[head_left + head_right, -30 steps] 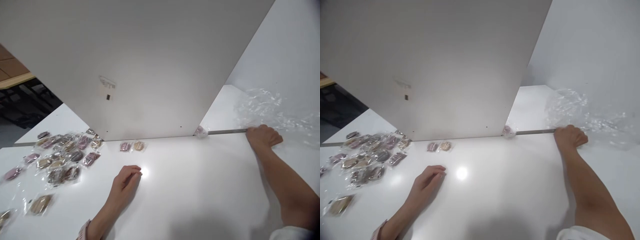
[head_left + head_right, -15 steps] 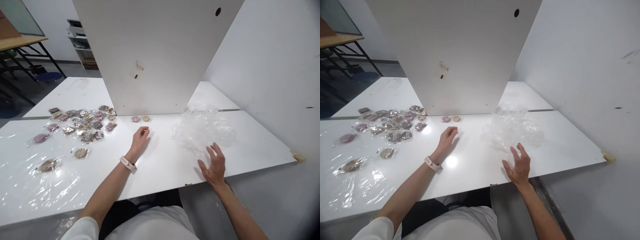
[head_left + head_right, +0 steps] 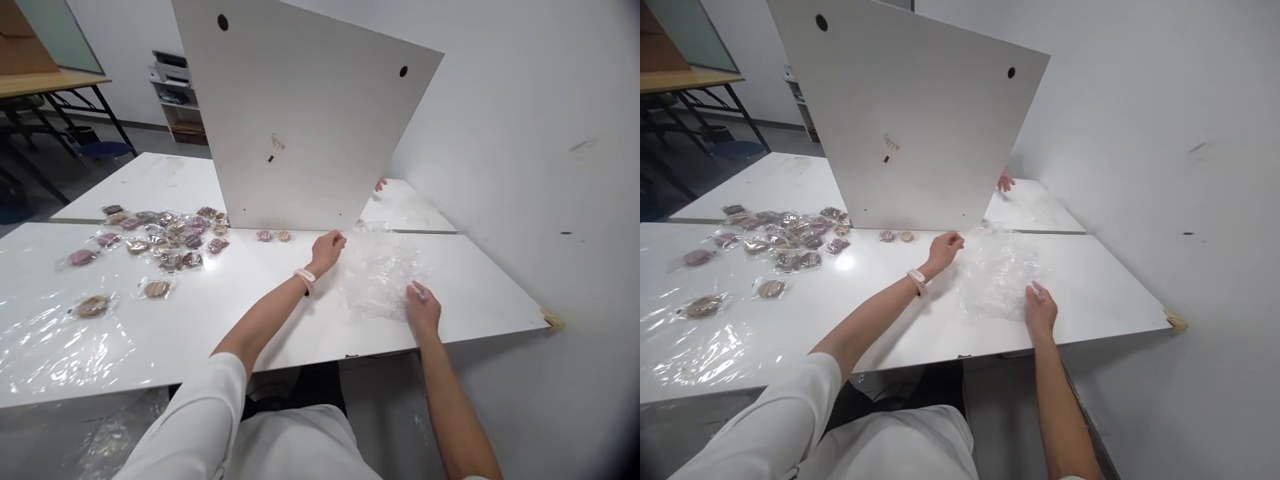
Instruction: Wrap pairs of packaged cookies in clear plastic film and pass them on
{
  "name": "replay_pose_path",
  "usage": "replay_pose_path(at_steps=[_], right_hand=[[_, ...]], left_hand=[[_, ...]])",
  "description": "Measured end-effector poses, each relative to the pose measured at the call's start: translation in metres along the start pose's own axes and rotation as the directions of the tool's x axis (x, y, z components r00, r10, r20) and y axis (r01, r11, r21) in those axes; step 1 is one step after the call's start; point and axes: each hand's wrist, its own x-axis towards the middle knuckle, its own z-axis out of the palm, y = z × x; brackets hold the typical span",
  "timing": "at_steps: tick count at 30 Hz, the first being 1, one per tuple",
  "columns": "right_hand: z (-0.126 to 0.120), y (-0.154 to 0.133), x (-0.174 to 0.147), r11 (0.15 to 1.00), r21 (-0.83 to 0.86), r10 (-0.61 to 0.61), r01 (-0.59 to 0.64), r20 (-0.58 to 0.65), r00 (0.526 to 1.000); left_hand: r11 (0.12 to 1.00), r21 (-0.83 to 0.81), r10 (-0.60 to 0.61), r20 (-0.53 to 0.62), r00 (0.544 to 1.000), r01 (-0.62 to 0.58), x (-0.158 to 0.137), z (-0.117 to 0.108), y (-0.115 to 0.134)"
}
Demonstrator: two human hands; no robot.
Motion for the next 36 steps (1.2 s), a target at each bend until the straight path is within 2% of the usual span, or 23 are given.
replay_pose_path(at_steps=[3,6,9,11,13,15,17,18,19,20,21,22,25,28,30,31,33,35,36], right_hand=[[-0.022,0.01,0.012,0.996,0.012,0.092,-0.091,-0.078,0.993],[-0.049,0.015,0.044,0.983,-0.095,0.142,-0.158,-0.155,0.978],[-0.074,0.013,0.086,0.953,-0.205,0.194,-0.226,-0.164,0.967],[-0.089,0.004,0.107,0.94,-0.235,0.204,-0.247,-0.191,0.96],[-0.099,-0.013,0.112,0.955,-0.262,0.059,-0.136,-0.285,0.957],[-0.097,-0.039,0.093,0.953,-0.286,-0.2,0.095,-0.362,0.911],[-0.077,-0.069,0.052,0.918,-0.243,-0.38,0.314,-0.308,0.872],[-0.06,-0.084,0.024,0.915,-0.161,-0.399,0.37,-0.228,0.888],[-0.041,-0.098,-0.005,0.913,-0.054,-0.406,0.403,-0.06,0.912],[-0.019,-0.11,-0.035,0.906,0.04,-0.422,0.42,0.117,0.899],[0.002,-0.121,-0.063,0.894,0.118,-0.447,0.431,0.291,0.846],[0.023,-0.131,-0.088,0.871,0.174,-0.49,0.46,0.386,0.781],[0.063,-0.151,-0.14,0.748,0.266,-0.647,0.608,0.493,0.581],[0.068,-0.163,-0.158,0.632,0.361,-0.715,0.686,0.613,0.337],[0.055,-0.165,-0.158,0.624,0.404,-0.673,0.668,0.713,0.197],[0.045,-0.163,-0.154,0.646,0.396,-0.628,0.653,0.762,0.16],[0.021,-0.155,-0.142,0.717,0.313,-0.499,0.623,0.855,0.144],[-0.006,-0.142,-0.122,0.769,0.169,-0.355,0.617,0.915,0.193],[-0.019,-0.137,-0.111,0.775,0.09,-0.306,0.625,0.919,0.247]], left_hand=[[0.952,-0.301,-0.004,-0.205,0.979,-0.059,-0.013,-0.04,0.012],[0.873,-0.48,-0.127,-0.389,0.912,-0.083,-0.033,-0.098,0.019],[0.823,-0.569,-0.307,-0.434,0.847,0.006,-0.07,-0.15,0.01],[0.8,-0.59,-0.429,-0.427,0.796,0.115,-0.106,-0.172,-0.005],[0.772,-0.587,-0.534,-0.388,0.751,0.245,-0.147,-0.182,-0.024],[0.726,-0.595,-0.62,-0.35,0.702,0.344,-0.187,-0.184,-0.043],[0.705,-0.61,-0.648,-0.348,0.677,0.362,-0.219,-0.184,-0.057],[0.71,-0.612,-0.644,-0.366,0.672,0.347,-0.232,-0.184,-0.061],[0.723,-0.609,-0.633,-0.395,0.666,0.326,-0.243,-0.185,-0.064],[0.739,-0.6,-0.619,-0.427,0.659,0.306,-0.251,-0.186,-0.066],[0.755,-0.587,-0.607,-0.457,0.65,0.292,-0.257,-0.187,-0.068],[0.768,-0.574,-0.597,-0.479,0.643,0.285,-0.262,-0.189,-0.068],[0.783,-0.546,-0.585,-0.483,0.651,0.298,-0.27,-0.194,-0.068],[0.777,-0.546,-0.589,-0.454,0.669,0.313,-0.271,-0.199,-0.069],[0.776,-0.552,-0.586,-0.456,0.67,0.305,-0.269,-0.203,-0.071],[0.781,-0.548,-0.582,-0.467,0.666,0.298,-0.266,-0.206,-0.072],[0.803,-0.504,-0.567,-0.483,0.668,0.317,-0.26,-0.216,-0.075],[0.836,-0.372,-0.543,-0.462,0.701,0.403,-0.252,-0.228,-0.076],[0.854,-0.258,-0.52,-0.452,0.725,0.452,-0.247,-0.235,-0.075]])
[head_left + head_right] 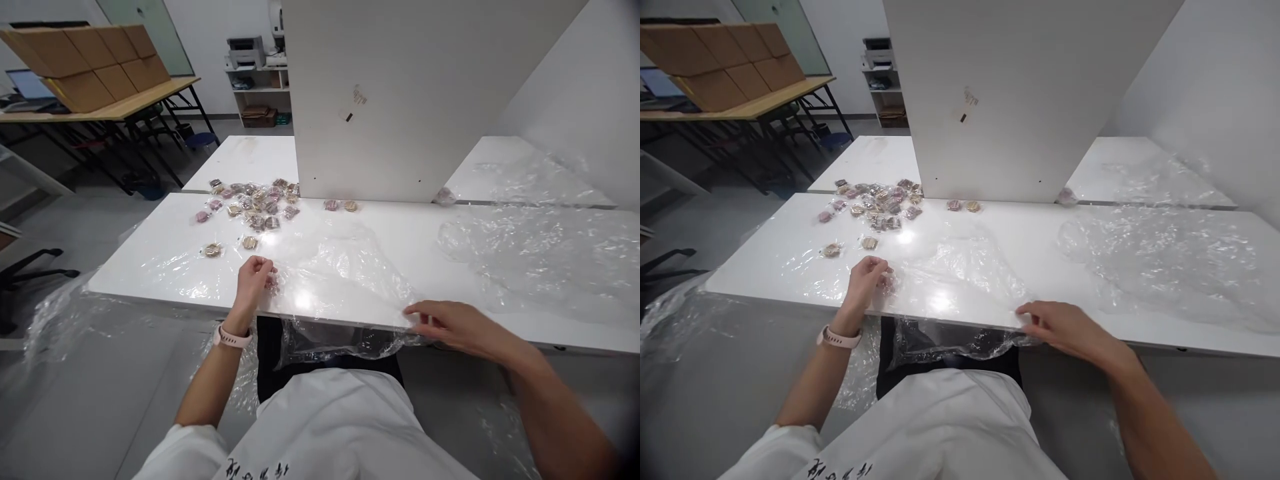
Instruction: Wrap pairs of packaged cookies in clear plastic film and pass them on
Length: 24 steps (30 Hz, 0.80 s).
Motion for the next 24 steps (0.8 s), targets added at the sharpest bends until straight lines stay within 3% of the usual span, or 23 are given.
replay_pose_path(at_steps=[2,3,5,7,8,10,12,14,16,20,22,24], right_hand=[[-0.02,0.013,-0.014,0.988,-0.102,0.098,-0.114,-0.145,0.985],[-0.029,0.014,-0.015,0.976,-0.155,0.108,-0.15,-0.255,0.961],[-0.039,0.002,-0.001,0.962,-0.227,0.032,-0.15,-0.452,0.891],[-0.037,-0.022,0.034,0.97,-0.242,-0.121,-0.019,-0.549,0.827],[-0.031,-0.035,0.057,0.968,-0.232,-0.21,0.094,-0.552,0.807],[-0.012,-0.055,0.107,0.921,-0.259,-0.381,0.291,-0.452,0.807],[0.012,-0.062,0.15,0.88,-0.322,-0.442,0.35,-0.281,0.852],[0.033,-0.057,0.177,0.871,-0.335,-0.426,0.359,-0.152,0.892],[0.046,-0.046,0.188,0.875,-0.329,-0.411,0.355,-0.116,0.904],[0.052,-0.034,0.187,0.864,-0.344,-0.442,0.367,-0.171,0.881],[0.05,-0.033,0.186,0.858,-0.35,-0.455,0.375,-0.18,0.872],[0.048,-0.035,0.187,0.858,-0.347,-0.457,0.379,-0.176,0.872]], left_hand=[[0.954,0.274,0.135,-0.02,0.991,-0.125,0.01,-0.003,0.014],[0.895,0.392,0.256,-0.058,0.965,-0.214,0.015,-0.002,0.024],[0.744,0.532,0.531,-0.104,0.841,-0.404,0.023,0.009,0.047],[0.614,0.522,0.712,-0.041,0.701,-0.593,0.034,0.033,0.072],[0.571,0.469,0.751,0.034,0.659,-0.674,0.041,0.05,0.083],[0.52,0.366,0.729,0.28,0.624,-0.772,0.058,0.09,0.101],[0.525,0.409,0.568,0.485,0.665,-0.746,0.079,0.13,0.111],[0.538,0.548,0.338,0.556,0.759,-0.641,0.103,0.166,0.113],[0.541,0.638,0.201,0.535,0.821,-0.548,0.124,0.194,0.11],[0.568,0.734,0.038,0.428,0.903,-0.372,0.146,0.24,0.102],[0.56,0.77,0.024,0.354,0.935,-0.306,0.148,0.259,0.096],[0.542,0.774,0.113,0.319,0.941,-0.328,0.146,0.271,0.089]])
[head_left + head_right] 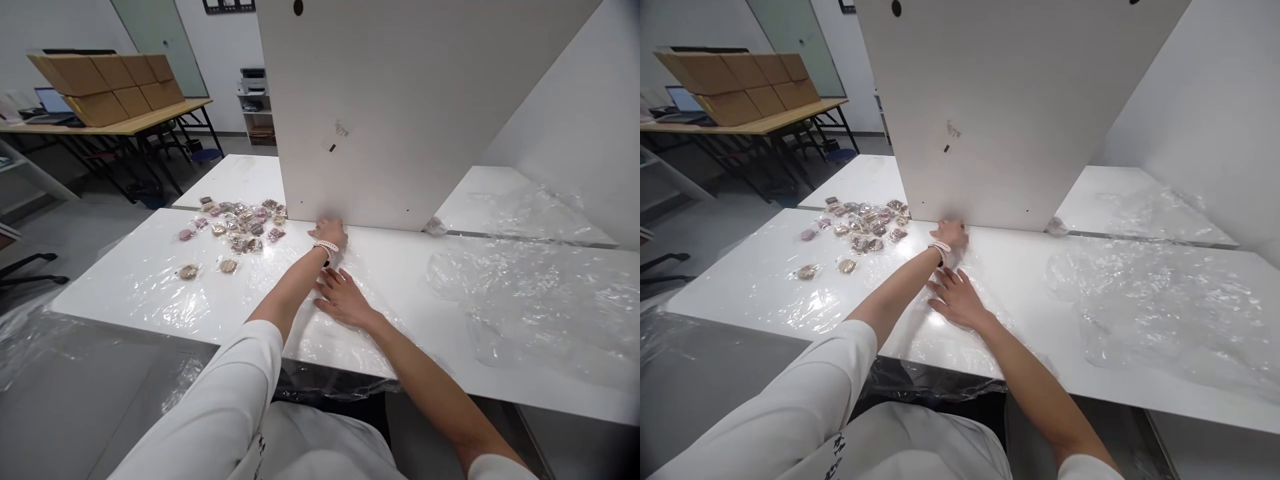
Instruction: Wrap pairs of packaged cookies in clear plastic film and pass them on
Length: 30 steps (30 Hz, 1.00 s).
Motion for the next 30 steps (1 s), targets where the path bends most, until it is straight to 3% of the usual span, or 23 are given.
replay_pose_path(at_steps=[4,7,9,11,13,14,16,19,22,26,30], right_hand=[[-0.002,-0.001,0.002,0.999,0.033,0.006,-0.006,0.012,1.0],[-0.001,0.0,0.003,0.998,0.055,0.01,-0.012,0.033,0.999],[-0.001,0.005,0.004,0.997,0.055,0.054,-0.057,0.043,0.998],[-0.001,0.016,0.005,0.986,0.034,0.165,-0.166,0.039,0.986],[-0.002,0.03,0.005,0.956,0.007,0.292,-0.292,0.01,0.956],[-0.002,0.037,0.004,0.941,-0.002,0.339,-0.339,-0.009,0.941],[-0.003,0.049,0.003,0.924,-0.012,0.382,-0.383,-0.037,0.923],[-0.006,0.059,0.005,0.918,-0.014,0.397,-0.397,-0.023,0.918],[-0.01,0.064,0.01,0.919,-0.009,0.394,-0.394,0.008,0.919],[-0.029,0.064,0.008,0.91,0.04,0.411,-0.413,0.045,0.91],[-0.049,0.029,-0.023,0.925,0.16,0.369,-0.344,-0.168,0.914]], left_hand=[[0.99,0.02,0.142,-0.097,0.985,-0.141,0.002,0.003,-0.007],[0.986,0.016,0.168,-0.134,0.977,-0.167,0.002,-0.02,-0.018],[0.974,-0.012,0.218,-0.239,0.946,-0.227,-0.01,-0.043,-0.024],[0.914,-0.029,0.359,-0.405,0.841,-0.404,-0.037,-0.06,-0.032],[0.786,0.019,0.538,-0.513,0.668,-0.618,-0.079,-0.065,-0.042],[0.726,0.048,0.605,-0.518,0.604,-0.686,-0.102,-0.06,-0.049],[0.641,0.066,0.711,-0.428,0.558,-0.765,-0.148,-0.04,-0.064],[0.597,0.087,0.801,-0.125,0.585,-0.798,-0.194,-0.001,-0.088],[0.597,0.097,0.789,0.113,0.604,-0.797,-0.21,0.018,-0.101],[0.685,0.069,0.71,0.164,0.685,-0.726,-0.215,0.005,-0.113],[0.754,0.059,0.634,0.194,0.748,-0.654,-0.224,-0.009,-0.13]])
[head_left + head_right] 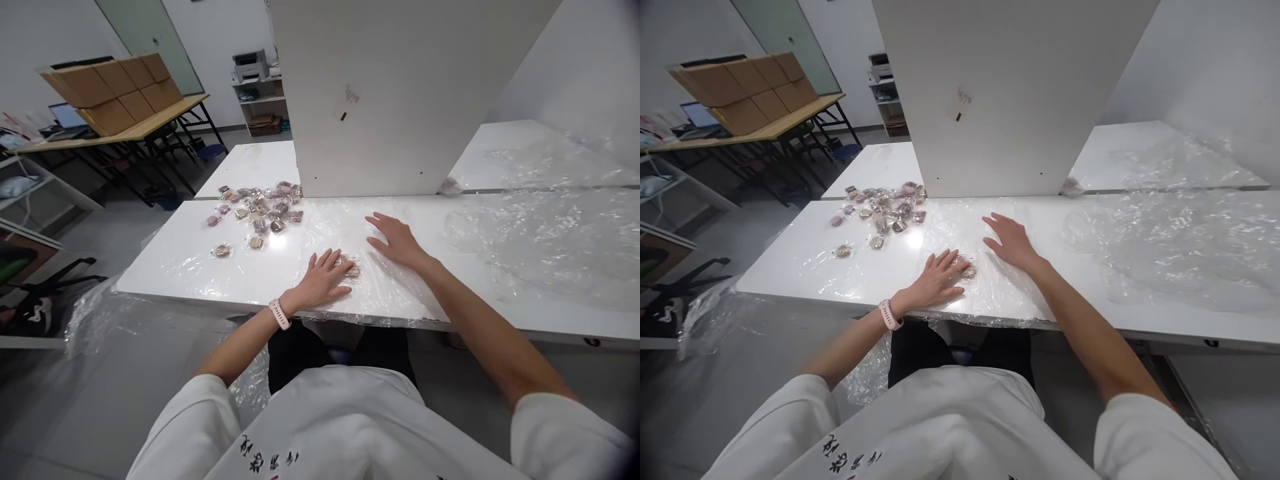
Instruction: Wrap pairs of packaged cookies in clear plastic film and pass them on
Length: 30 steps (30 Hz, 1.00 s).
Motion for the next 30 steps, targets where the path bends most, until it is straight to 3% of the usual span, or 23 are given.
replay_pose_path(at_steps=[4,7,10,14,20,22,25,28,30], right_hand=[[0.008,-0.047,-0.08,0.978,0.104,-0.182,0.179,0.014,0.983],[0.033,-0.072,-0.135,0.946,-0.019,-0.323,0.325,0.045,0.945],[0.053,-0.074,-0.162,0.935,-0.105,-0.347,0.339,-0.08,0.934],[0.048,-0.057,-0.164,0.959,-0.029,-0.277,0.282,-0.31,0.909],[0.012,-0.036,-0.169,0.993,-0.061,-0.119,0.104,-0.356,0.927],[0.011,-0.043,-0.172,0.986,-0.118,-0.15,0.117,-0.335,0.93],[0.023,-0.063,-0.175,0.966,-0.186,-0.225,0.179,-0.264,0.938],[0.039,-0.086,-0.173,0.959,-0.182,-0.26,0.218,-0.254,0.932],[0.042,-0.098,-0.168,0.964,-0.122,-0.261,0.235,-0.285,0.922]], left_hand=[[1.0,-0.013,-0.001,0.022,1.0,0.001,-0.014,0.0,0.0],[0.999,-0.043,0.022,0.034,0.999,-0.021,-0.035,-0.009,0.0],[0.997,-0.049,0.062,0.075,0.995,-0.059,-0.074,-0.017,-0.009],[1.0,0.006,0.004,0.032,0.999,-0.004,-0.117,-0.011,-0.027],[0.977,-0.204,-0.113,-0.274,0.955,0.057,-0.113,-0.007,-0.023],[0.975,-0.207,-0.132,-0.265,0.955,0.077,-0.107,-0.013,-0.016],[1.0,-0.017,-0.03,-0.221,0.975,0.027,-0.106,-0.015,-0.01],[0.988,0.157,0.039,-0.175,0.984,-0.011,-0.107,-0.004,-0.009],[0.985,0.167,0.057,-0.174,0.983,-0.028,-0.105,0.005,-0.011]])
